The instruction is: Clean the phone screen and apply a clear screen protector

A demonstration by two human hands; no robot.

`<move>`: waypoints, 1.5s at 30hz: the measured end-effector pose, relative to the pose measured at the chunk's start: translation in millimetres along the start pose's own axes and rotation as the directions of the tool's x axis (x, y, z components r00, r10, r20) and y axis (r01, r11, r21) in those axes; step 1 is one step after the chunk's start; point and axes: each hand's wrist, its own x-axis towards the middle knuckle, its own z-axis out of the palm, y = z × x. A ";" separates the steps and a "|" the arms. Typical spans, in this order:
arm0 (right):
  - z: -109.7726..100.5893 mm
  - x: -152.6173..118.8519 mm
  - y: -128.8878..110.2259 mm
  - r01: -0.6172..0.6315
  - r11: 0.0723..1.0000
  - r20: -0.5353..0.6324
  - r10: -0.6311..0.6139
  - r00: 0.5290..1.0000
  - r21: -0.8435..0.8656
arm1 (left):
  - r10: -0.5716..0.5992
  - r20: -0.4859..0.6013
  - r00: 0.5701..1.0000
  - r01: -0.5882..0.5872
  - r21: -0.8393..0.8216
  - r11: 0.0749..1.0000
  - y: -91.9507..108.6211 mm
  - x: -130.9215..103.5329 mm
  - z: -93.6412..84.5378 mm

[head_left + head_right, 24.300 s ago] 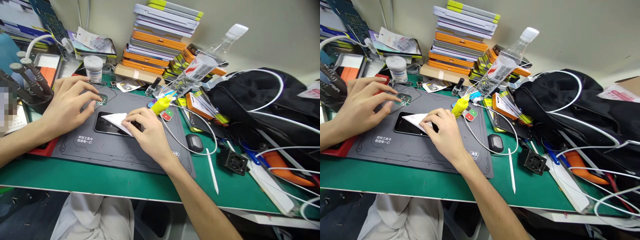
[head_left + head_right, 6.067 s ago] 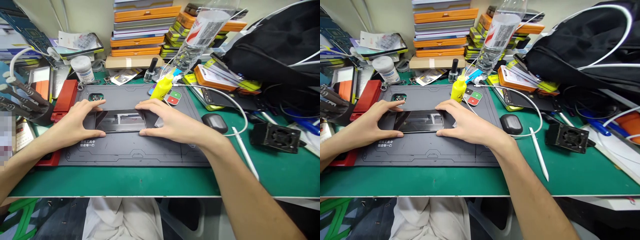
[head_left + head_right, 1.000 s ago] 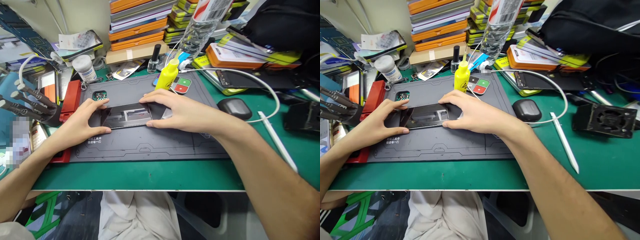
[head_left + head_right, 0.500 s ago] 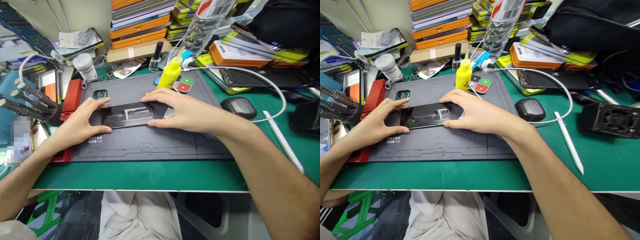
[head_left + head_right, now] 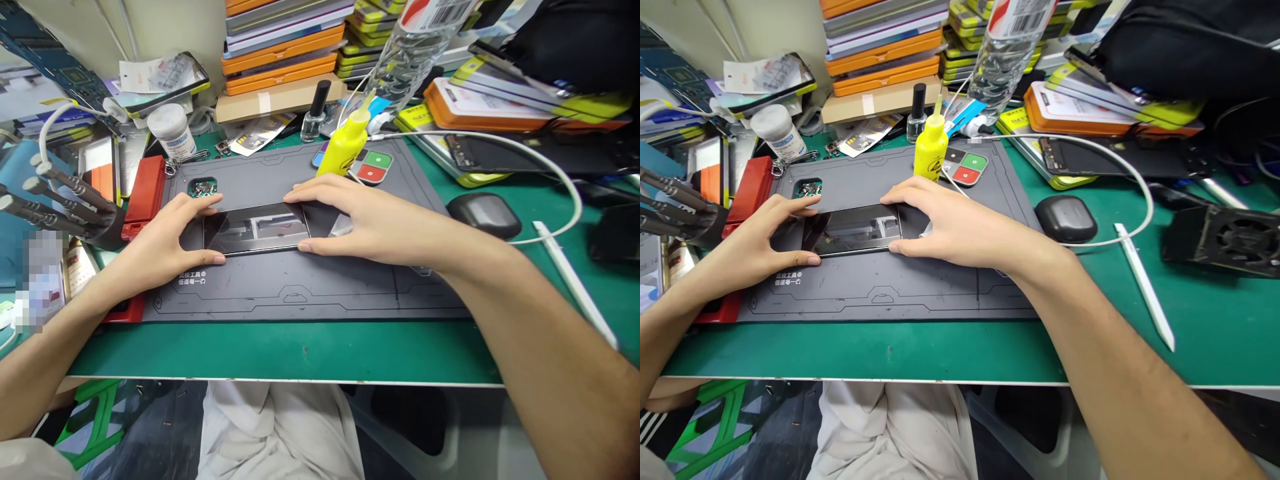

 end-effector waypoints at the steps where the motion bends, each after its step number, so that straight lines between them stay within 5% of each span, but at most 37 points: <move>1: 0.0 -0.1 -0.4 -0.004 1.000 -0.001 0.004 1.000 -0.001 | 0.000 0.000 1.000 0.000 -0.002 1.000 0.1 0.1 0.2; 27: 0.2 -0.7 -2.6 0.000 1.000 -0.008 0.000 1.000 -0.021 | 0.008 0.008 1.000 -0.008 -0.004 1.000 1.0 -0.4 -0.1; 33: 5.6 -40.3 -12.8 -0.001 0.992 -0.118 -0.014 0.993 -0.126 | 0.017 0.012 1.000 -0.017 -0.046 0.999 1.3 -0.7 5.7; 38: 14.4 -85.1 -6.4 0.050 0.916 -0.365 -0.209 0.907 -0.399 | 0.057 0.030 0.998 -0.054 -0.089 0.995 0.2 -0.6 9.2; 45: 20.1 -80.7 1.7 0.087 0.820 -0.388 -0.357 0.850 -0.565 | 0.092 0.039 0.995 -0.089 -0.071 0.994 -3.5 1.9 8.9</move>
